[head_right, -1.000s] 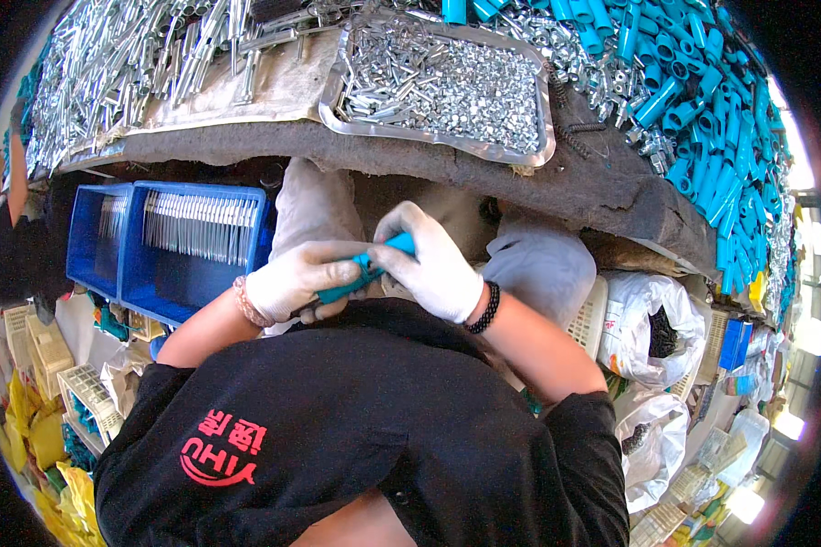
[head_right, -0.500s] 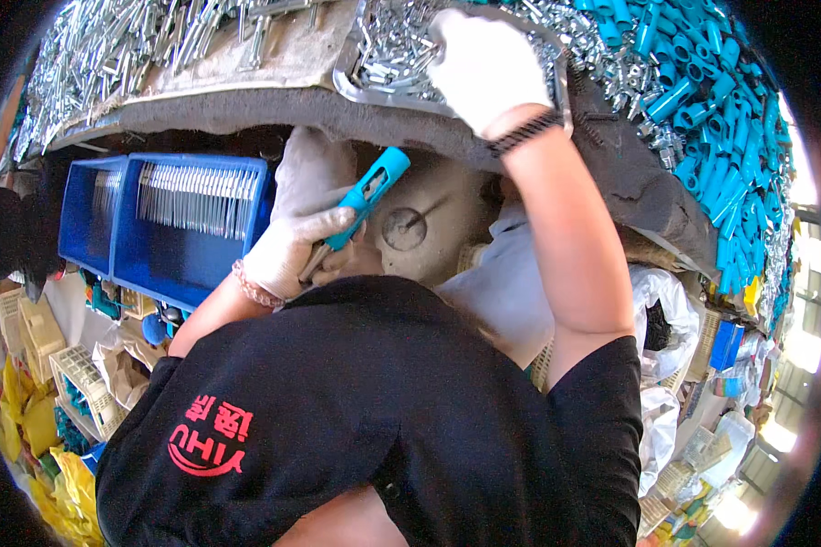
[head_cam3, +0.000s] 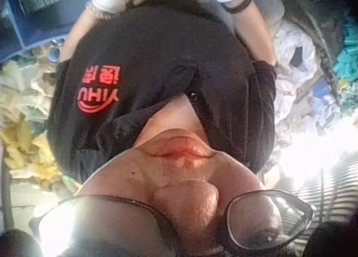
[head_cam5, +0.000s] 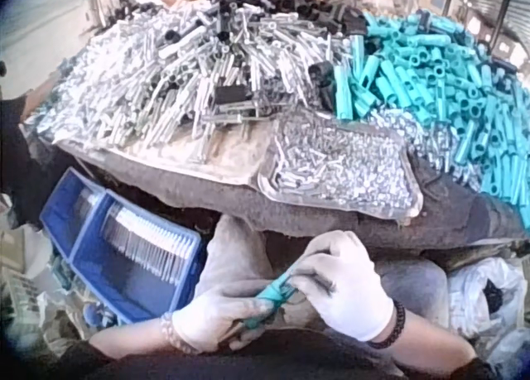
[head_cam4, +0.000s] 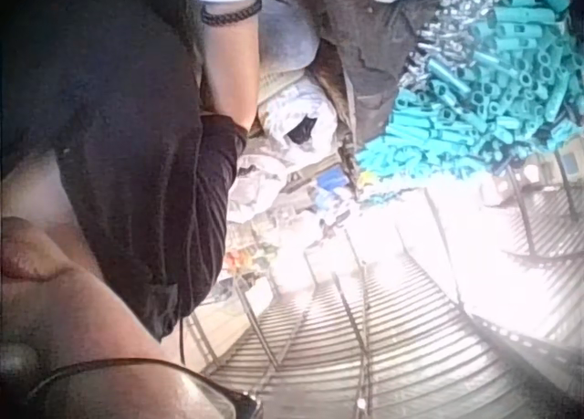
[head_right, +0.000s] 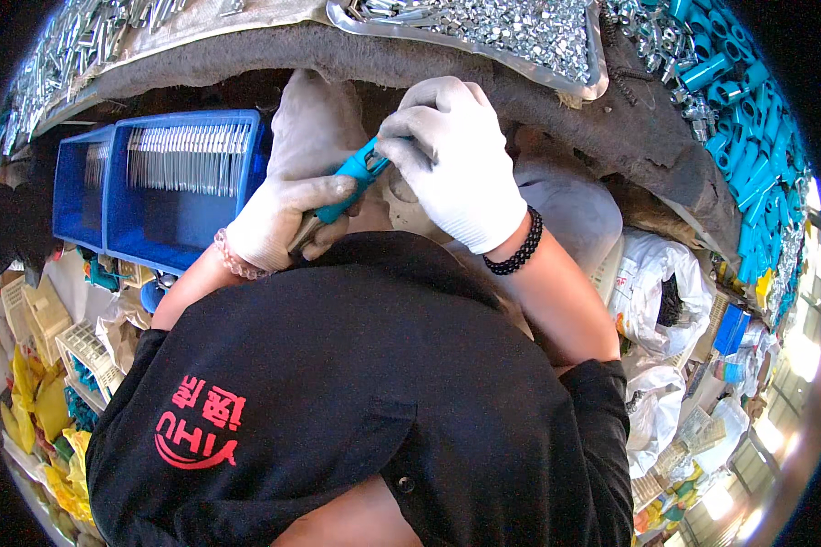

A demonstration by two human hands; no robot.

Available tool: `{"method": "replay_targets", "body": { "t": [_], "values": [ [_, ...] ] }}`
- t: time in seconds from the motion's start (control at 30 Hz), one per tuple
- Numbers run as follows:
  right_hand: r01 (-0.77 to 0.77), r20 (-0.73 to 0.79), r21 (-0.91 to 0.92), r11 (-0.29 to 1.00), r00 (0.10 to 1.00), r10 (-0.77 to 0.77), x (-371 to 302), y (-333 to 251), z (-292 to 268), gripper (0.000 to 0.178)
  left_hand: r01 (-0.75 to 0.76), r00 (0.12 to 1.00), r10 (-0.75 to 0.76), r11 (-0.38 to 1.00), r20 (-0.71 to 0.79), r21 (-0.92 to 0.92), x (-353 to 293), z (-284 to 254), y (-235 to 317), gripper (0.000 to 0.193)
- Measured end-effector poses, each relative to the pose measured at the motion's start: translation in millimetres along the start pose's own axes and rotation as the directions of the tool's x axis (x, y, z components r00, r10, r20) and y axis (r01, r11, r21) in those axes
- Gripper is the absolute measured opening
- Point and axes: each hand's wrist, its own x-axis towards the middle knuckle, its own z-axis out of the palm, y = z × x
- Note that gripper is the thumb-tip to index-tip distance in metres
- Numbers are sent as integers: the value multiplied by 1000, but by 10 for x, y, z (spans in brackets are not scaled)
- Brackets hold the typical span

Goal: The person assembles tools by fitting metal components and springs together, inserting them into plastic handles, and placing the finished items into a plastic basket.

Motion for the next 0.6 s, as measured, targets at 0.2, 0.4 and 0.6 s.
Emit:
{"method": "replay_targets", "body": {
  "t": [0.2, 0.4, 0.6],
  "values": [
    [246, 124, -251, 936, 967, -221, 53, -114, -77, 12, -73, 997, 74, 991, 0, 115, 11, 31, -27, 42],
    [240, 55, 102, 965, 968, -246, -32, -39, -110, 19, -164, 963, 187, 978, 196, -129, 36, 53, -53, 66],
    [-234, 262, 446, 864, 957, 124, -152, 18, -199, 26, -148, 972, 124, 983, 201, 111, 51, 99, 31, 61]
  ]
}}
